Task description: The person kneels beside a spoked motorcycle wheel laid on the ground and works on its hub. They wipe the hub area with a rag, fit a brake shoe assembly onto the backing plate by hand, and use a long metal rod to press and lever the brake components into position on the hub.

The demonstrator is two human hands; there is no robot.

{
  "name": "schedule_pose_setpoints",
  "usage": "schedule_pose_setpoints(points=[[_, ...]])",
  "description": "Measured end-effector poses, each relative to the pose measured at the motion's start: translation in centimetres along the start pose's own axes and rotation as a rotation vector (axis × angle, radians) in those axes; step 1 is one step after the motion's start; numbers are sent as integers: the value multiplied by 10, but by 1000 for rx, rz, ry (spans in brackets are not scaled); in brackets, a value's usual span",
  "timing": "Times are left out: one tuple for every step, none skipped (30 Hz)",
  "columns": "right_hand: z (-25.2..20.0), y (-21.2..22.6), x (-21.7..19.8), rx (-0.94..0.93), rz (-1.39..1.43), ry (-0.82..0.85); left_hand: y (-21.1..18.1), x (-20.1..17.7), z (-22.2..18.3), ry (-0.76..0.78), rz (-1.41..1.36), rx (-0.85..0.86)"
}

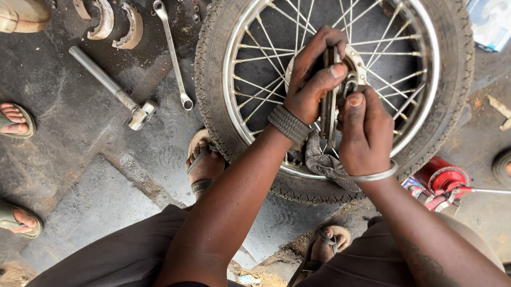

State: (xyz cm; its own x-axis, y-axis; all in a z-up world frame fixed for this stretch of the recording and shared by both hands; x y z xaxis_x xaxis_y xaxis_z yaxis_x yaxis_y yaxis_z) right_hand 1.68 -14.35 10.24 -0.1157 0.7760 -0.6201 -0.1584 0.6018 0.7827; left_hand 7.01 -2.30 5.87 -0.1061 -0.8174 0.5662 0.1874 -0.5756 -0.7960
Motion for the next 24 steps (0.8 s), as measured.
schedule_pose_setpoints(points=[[-1,-1,2,2,-1,-3,-1,0,0,3,-2,-1],[-1,-5,3,39,37,-22,-2,0,1,12,30,5],[-1,-9,5,74,78,-40,-4,-1,2,20,64,12],[-1,-10,4,74,79,-41,-8,-1,3,21,65,13],[-1,-13,6,88,118,-24,-9,-1,5,33,70,2],[-1,-16,8,103,158,-6,-11,-1,6,44,75,-8],[2,-13,3,100,158,-5,-13,-2,11,43,76,-6],[6,-6,-1,54,101,-3,-14,0,15,88,80,-5],[7,1,-5,10,44,5,-15,2,18,127,83,-8],[8,5,-9,10,44,12,-11,1,17,120,83,-9],[8,23,-18,-141,1,-47,-12,4,18,166,105,32],[6,41,-27,-294,-40,-102,-13,8,18,212,127,72],[5,38,-27,-295,-41,-103,-12,10,17,213,126,73],[2,36,-29,-303,-130,-126,-11,9,15,196,123,61],[0,33,-30,-309,-219,-148,-8,10,14,181,118,47],[0,35,-32,-308,-222,-149,-9,10,14,182,115,47],[1,36,-32,-295,-220,-136,-11,10,14,192,133,61],[2,37,-32,-282,-217,-122,-14,11,13,202,151,74],[1,36,-31,-282,-217,-121,-15,11,13,202,151,74],[0,33,-32,-248,-234,-130,-18,11,13,200,190,105],[0,30,-32,-216,-250,-137,-22,11,12,196,231,137],[-1,30,-31,-216,-249,-134,-24,12,12,194,231,137],[-2,29,-30,-223,-239,-135,-27,13,13,191,247,155],[-2,29,-30,-230,-228,-137,-30,13,13,188,263,173]])
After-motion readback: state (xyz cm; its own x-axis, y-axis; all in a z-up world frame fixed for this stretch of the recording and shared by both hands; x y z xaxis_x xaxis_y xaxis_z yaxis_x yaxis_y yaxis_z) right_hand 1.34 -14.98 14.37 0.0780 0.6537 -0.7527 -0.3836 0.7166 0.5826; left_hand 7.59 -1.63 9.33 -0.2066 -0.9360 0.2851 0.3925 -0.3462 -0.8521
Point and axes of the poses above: each hand's wrist, its own z-axis towards the middle knuckle, its own x-axis out of the palm, y = z × x, the point moved 9 cm from there along z, towards the middle knuckle, and after that the axes turned 13 degrees about -z, right-handed, at the moved point
